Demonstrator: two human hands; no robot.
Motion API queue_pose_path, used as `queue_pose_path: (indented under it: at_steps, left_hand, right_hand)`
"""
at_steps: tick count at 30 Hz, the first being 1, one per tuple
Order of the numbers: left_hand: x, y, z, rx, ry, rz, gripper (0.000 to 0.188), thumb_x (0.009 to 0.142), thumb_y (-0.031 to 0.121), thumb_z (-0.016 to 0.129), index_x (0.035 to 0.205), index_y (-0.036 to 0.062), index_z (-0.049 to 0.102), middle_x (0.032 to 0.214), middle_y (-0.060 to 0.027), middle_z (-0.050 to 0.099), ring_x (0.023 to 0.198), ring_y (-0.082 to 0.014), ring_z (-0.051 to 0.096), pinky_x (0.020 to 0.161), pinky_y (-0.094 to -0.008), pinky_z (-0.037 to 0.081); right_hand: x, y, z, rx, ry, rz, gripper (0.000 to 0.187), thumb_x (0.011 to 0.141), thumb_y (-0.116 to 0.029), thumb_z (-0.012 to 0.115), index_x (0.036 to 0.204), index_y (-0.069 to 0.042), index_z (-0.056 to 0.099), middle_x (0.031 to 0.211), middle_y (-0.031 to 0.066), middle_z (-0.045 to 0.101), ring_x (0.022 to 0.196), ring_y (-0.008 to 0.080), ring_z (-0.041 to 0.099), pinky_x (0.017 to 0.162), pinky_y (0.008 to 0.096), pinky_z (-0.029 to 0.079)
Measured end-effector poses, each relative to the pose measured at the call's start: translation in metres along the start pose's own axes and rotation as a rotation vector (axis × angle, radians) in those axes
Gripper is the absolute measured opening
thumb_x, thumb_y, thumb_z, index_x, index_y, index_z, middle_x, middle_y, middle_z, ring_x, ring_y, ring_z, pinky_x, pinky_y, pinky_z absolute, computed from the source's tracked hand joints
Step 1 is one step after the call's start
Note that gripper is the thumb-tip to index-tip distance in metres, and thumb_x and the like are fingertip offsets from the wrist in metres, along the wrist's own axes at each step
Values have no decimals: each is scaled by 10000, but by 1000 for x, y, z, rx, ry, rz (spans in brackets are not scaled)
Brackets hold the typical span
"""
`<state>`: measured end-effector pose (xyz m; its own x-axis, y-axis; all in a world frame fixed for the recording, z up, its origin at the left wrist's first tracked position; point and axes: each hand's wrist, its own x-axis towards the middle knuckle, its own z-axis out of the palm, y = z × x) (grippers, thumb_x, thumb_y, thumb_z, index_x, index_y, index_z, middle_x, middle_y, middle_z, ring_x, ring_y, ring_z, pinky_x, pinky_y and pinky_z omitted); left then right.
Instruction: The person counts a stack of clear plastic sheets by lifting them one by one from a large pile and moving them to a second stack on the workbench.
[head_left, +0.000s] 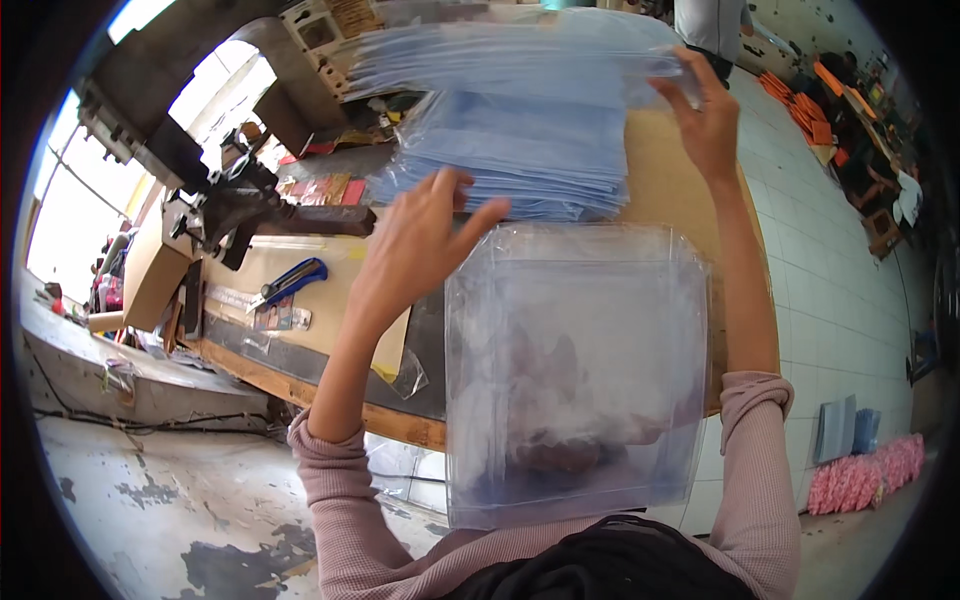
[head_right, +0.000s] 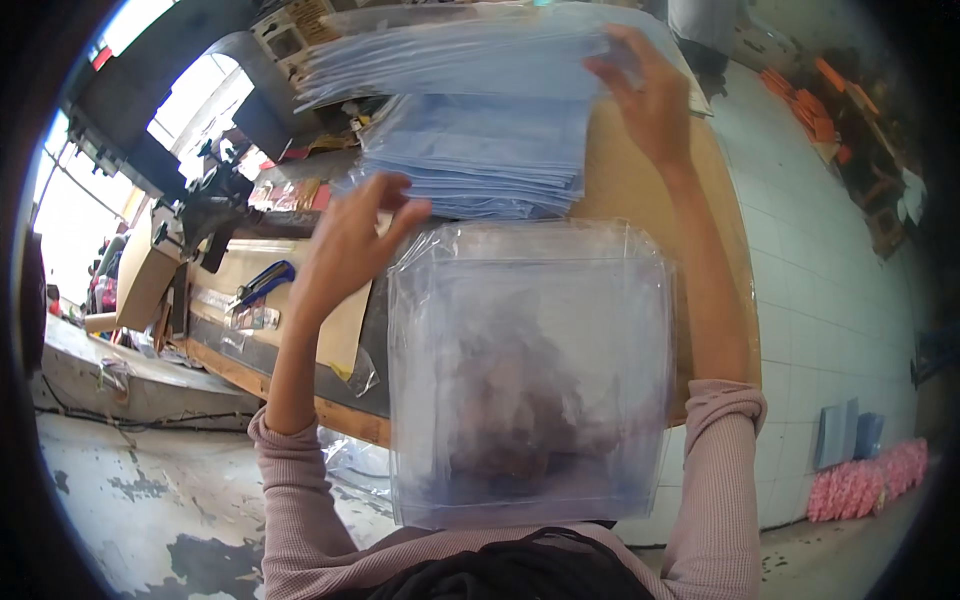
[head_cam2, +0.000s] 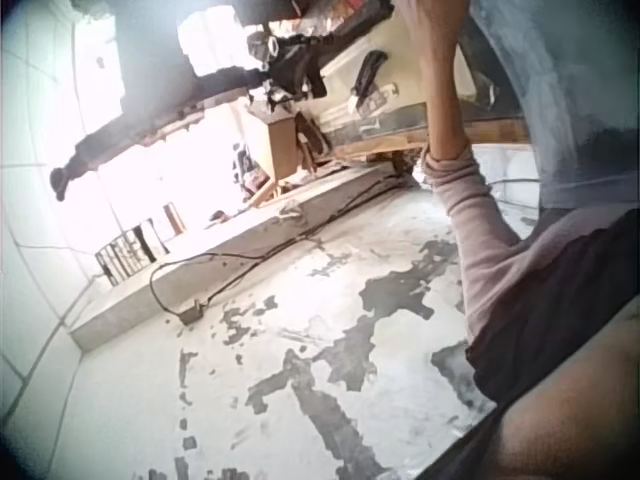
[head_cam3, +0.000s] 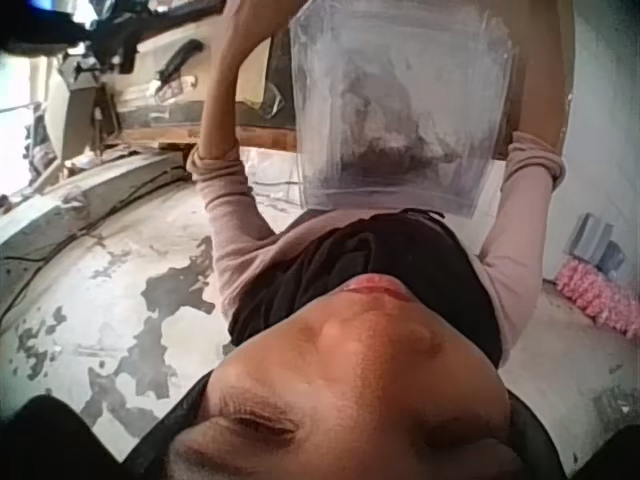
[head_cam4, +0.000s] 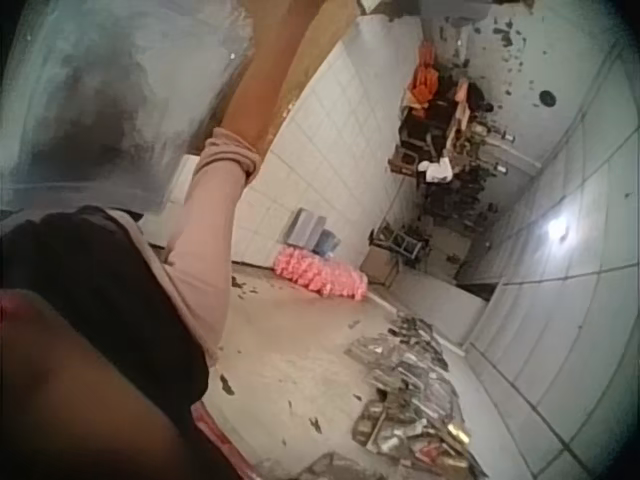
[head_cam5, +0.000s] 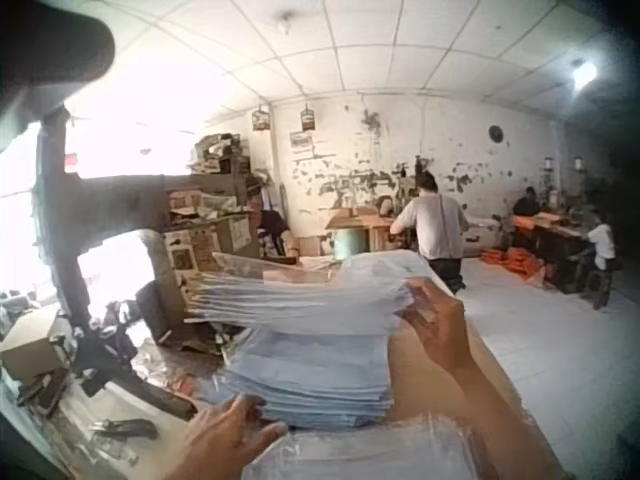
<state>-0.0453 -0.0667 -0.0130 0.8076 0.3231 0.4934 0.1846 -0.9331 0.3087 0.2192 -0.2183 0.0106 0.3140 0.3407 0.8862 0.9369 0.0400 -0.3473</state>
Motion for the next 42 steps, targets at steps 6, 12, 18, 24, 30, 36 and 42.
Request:
queue_pose_path:
  at_steps: [6, 12, 18, 24, 30, 36, 42]
  left_hand:
    - [-93, -13, 14, -571, -251, -526, 650, 899, 392, 504, 1302, -80, 312, 951, -170, 606, 891, -220, 581, 790, -297, 429]
    - [-95, 32, 19, -1216, -121, -985, 589, 877, 300, 568, 1284, -76, 368, 1022, -106, 594, 896, -131, 559, 797, -259, 426]
    - [-90, 40, 36, -1368, -321, -843, 387, 877, 209, 547, 1130, -80, 496, 995, -100, 590, 894, -124, 562, 789, -266, 443]
    - [-103, 40, 71, -1056, -133, -666, 336, 922, 285, 474, 982, -44, 506, 844, -98, 574, 767, -123, 499, 708, -285, 423]
    - [-104, 25, 84, -983, -173, -759, 349, 922, 300, 476, 895, -47, 496, 777, -64, 540, 707, -107, 452, 643, -274, 408]
    - [-98, 27, 78, -1101, -190, -830, 350, 923, 314, 482, 1044, -11, 526, 818, -31, 577, 739, -75, 533, 661, -223, 433]
    - [-114, 4, 100, -1369, -231, -712, 377, 915, 266, 490, 1164, -16, 464, 996, -87, 551, 893, -153, 528, 780, -285, 453]
  right_hand:
    - [-18, 4, -11, 42, -162, -63, 325, 756, -58, 658, 1067, -67, 561, 933, 93, 647, 837, 202, 631, 724, 277, 465]
    - [-48, -12, -21, 96, -491, 12, 426, 689, 30, 641, 1094, -55, 539, 993, 126, 610, 953, 281, 579, 796, 321, 458]
    - [-62, -37, -21, -82, -636, -100, 522, 581, 87, 587, 1079, -56, 530, 1010, 120, 573, 968, 309, 558, 800, 363, 469]
    - [-70, -33, -19, -129, -563, -189, 509, 564, 95, 574, 1046, -65, 541, 1037, 122, 580, 960, 319, 559, 778, 388, 473]
    - [-44, -15, -21, -83, -348, -182, 405, 628, 109, 552, 1008, -32, 567, 960, 131, 629, 888, 282, 609, 764, 335, 488]
    - [-33, -16, -74, 166, -286, 11, 248, 720, -30, 624, 967, -42, 609, 949, 122, 651, 940, 234, 613, 756, 306, 496]
    - [-79, 7, -133, 512, -407, -26, 34, 716, -147, 668, 740, -136, 647, 1014, 119, 631, 1160, 345, 456, 960, 437, 356]
